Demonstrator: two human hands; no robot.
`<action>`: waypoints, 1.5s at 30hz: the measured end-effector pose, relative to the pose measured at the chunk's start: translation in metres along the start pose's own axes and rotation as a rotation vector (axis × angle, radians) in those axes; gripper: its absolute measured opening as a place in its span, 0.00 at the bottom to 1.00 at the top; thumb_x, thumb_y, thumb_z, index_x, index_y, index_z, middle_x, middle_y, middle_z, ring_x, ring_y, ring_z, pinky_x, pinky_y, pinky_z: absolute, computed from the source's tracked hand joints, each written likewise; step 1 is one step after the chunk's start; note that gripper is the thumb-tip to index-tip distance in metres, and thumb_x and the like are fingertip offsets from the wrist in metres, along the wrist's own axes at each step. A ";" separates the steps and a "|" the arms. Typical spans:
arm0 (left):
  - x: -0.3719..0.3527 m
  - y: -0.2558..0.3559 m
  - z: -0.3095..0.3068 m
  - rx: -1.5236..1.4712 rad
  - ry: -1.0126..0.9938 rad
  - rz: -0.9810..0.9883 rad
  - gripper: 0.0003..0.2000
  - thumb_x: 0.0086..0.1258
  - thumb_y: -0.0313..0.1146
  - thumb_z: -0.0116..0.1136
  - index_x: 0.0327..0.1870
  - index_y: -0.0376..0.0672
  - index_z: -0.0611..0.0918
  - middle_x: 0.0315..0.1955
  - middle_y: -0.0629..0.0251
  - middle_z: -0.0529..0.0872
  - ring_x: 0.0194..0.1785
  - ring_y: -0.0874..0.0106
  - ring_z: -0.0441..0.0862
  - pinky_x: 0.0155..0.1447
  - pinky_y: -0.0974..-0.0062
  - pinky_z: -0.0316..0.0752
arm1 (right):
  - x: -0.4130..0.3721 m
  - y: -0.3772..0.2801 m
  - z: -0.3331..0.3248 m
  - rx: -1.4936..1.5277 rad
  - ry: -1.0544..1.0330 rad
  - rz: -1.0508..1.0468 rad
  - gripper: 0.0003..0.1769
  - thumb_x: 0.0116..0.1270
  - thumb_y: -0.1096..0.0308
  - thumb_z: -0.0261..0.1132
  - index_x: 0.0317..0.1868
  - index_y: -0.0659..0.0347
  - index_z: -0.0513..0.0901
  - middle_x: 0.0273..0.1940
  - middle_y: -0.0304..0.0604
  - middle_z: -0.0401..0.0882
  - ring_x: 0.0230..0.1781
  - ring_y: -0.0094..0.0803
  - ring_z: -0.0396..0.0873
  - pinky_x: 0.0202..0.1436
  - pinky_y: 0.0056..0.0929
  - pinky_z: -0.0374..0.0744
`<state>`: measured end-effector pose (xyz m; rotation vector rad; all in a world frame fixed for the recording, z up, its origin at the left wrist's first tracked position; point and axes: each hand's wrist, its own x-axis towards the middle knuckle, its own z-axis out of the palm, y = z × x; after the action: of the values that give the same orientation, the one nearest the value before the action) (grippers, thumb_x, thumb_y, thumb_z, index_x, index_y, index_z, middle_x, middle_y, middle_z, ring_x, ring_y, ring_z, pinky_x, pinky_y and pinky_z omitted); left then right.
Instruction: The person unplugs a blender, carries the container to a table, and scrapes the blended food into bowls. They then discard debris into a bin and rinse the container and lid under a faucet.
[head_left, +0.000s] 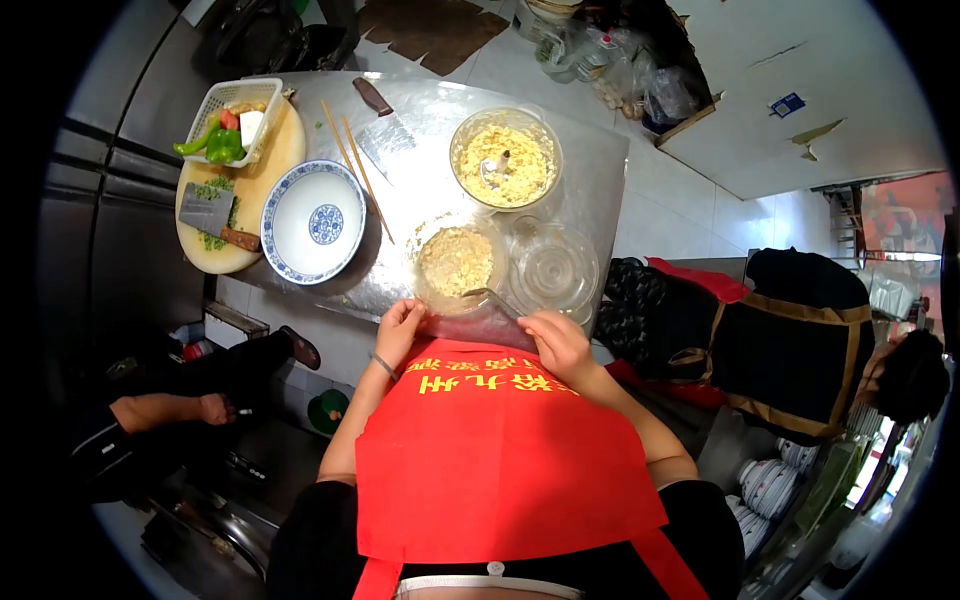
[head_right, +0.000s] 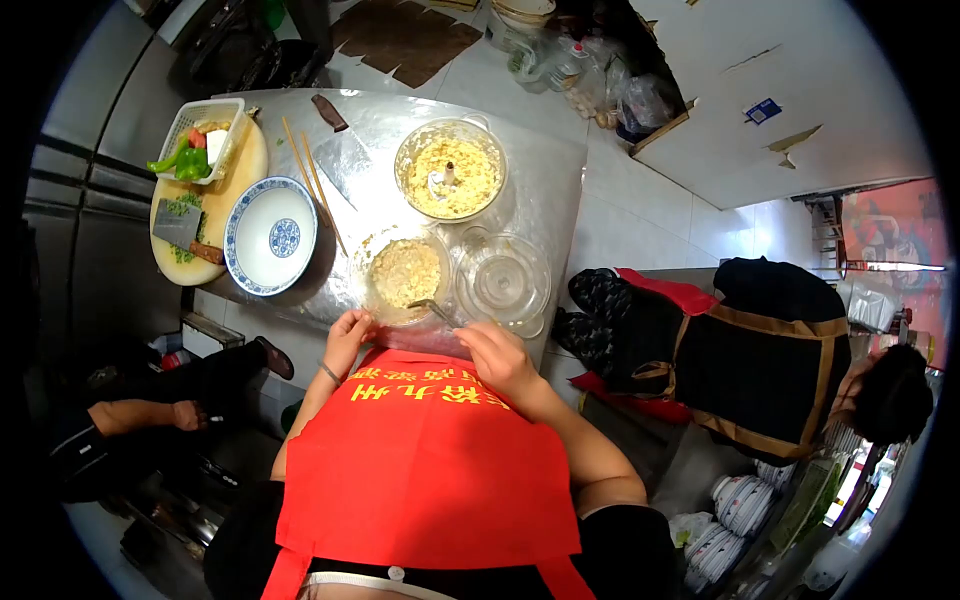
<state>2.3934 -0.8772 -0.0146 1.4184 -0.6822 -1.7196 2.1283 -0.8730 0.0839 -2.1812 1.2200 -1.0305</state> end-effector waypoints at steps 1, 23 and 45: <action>0.000 0.002 -0.003 0.090 -0.010 -0.004 0.05 0.66 0.32 0.51 0.33 0.41 0.75 0.28 0.72 0.78 0.33 0.82 0.75 0.37 0.84 0.70 | -0.001 0.001 -0.001 -0.009 0.025 -0.002 0.13 0.50 0.84 0.59 0.38 0.67 0.77 0.31 0.48 0.76 0.29 0.39 0.77 0.32 0.29 0.76; 0.148 0.157 0.134 1.244 -0.054 0.863 0.12 0.56 0.32 0.59 0.43 0.44 0.79 0.36 0.59 0.78 0.36 0.60 0.77 0.43 0.69 0.72 | 0.001 0.024 -0.020 1.327 0.599 0.972 0.16 0.66 0.68 0.51 0.48 0.73 0.71 0.31 0.44 0.74 0.27 0.26 0.71 0.34 0.21 0.71; 0.173 0.163 0.139 1.077 -0.057 0.977 0.08 0.61 0.30 0.54 0.38 0.37 0.77 0.33 0.54 0.78 0.38 0.56 0.76 0.43 0.67 0.71 | 0.004 0.019 -0.029 1.286 0.753 0.856 0.16 0.67 0.67 0.51 0.48 0.71 0.72 0.32 0.44 0.75 0.29 0.27 0.73 0.37 0.23 0.72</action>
<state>2.2852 -1.1214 0.0540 1.2489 -2.0934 -0.5598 2.0966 -0.8865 0.0910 -0.2370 1.0413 -1.5690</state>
